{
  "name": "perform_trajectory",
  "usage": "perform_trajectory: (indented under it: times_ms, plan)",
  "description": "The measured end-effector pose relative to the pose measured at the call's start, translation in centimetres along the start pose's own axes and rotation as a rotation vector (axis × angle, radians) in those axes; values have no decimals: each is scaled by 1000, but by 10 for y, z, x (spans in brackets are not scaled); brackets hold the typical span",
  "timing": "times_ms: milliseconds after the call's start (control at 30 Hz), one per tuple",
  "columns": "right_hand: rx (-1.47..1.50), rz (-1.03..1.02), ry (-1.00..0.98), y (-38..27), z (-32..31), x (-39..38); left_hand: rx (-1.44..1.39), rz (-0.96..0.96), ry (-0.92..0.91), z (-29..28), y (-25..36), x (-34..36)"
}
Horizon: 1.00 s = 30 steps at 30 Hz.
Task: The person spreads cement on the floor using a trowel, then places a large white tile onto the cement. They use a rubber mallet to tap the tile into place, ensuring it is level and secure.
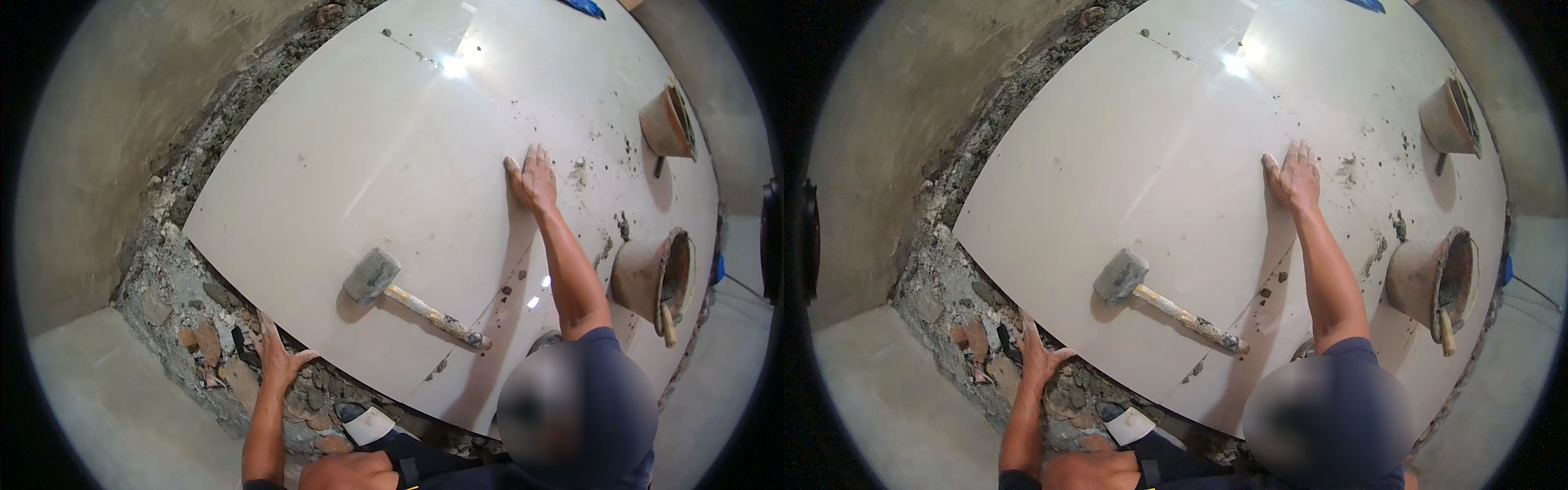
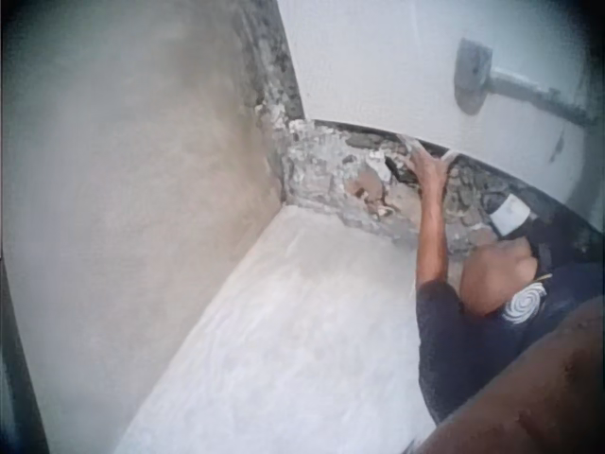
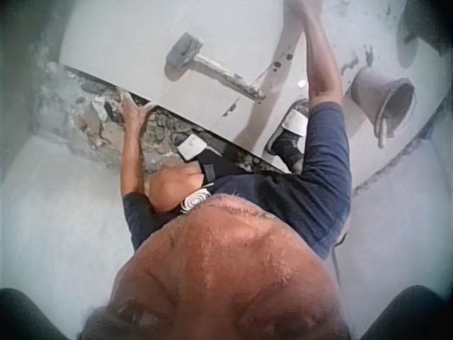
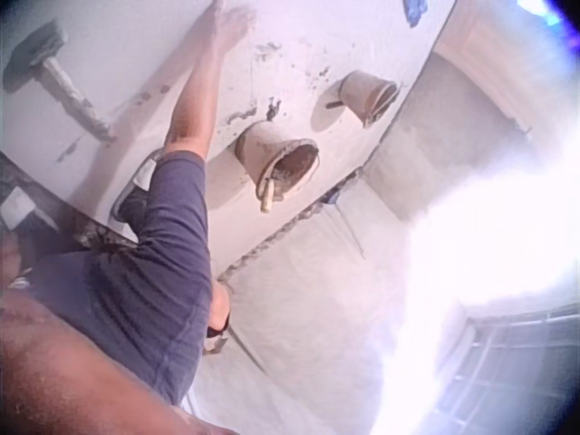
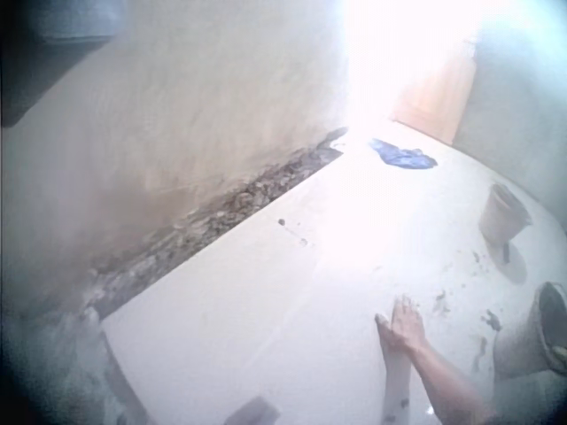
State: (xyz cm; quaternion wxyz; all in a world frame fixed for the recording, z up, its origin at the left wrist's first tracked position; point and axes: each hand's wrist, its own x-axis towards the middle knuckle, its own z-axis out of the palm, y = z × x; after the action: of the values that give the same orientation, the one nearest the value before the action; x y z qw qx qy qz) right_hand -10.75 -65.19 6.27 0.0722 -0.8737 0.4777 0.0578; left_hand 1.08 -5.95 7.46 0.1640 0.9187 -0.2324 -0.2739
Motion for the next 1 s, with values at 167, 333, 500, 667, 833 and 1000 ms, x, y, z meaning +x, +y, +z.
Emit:
perform_trajectory:
  times_ms: [167, 333, 500, 667, 833, 1000]
  plan:
    - [13, -108, -8, -21, -3, -52, 32, -39, -46, -7, 8, 2]
    - [87, -566, -320, -70, -8, -199, 38, -61, -75, -5, 2, 2]
    - [258, -550, -213, -101, 16, -288, 96, -3, -18, 1, -3, 2]
    - [494, -511, -332, -158, -21, -267, 86, -18, -21, -1, -2, 1]
    - [994, -620, -242, -250, -49, -251, 119, -41, -45, 0, -2, 2]
    - [262, -623, -256, -300, -26, -239, 89, 15, 1, 3, -6, 1]
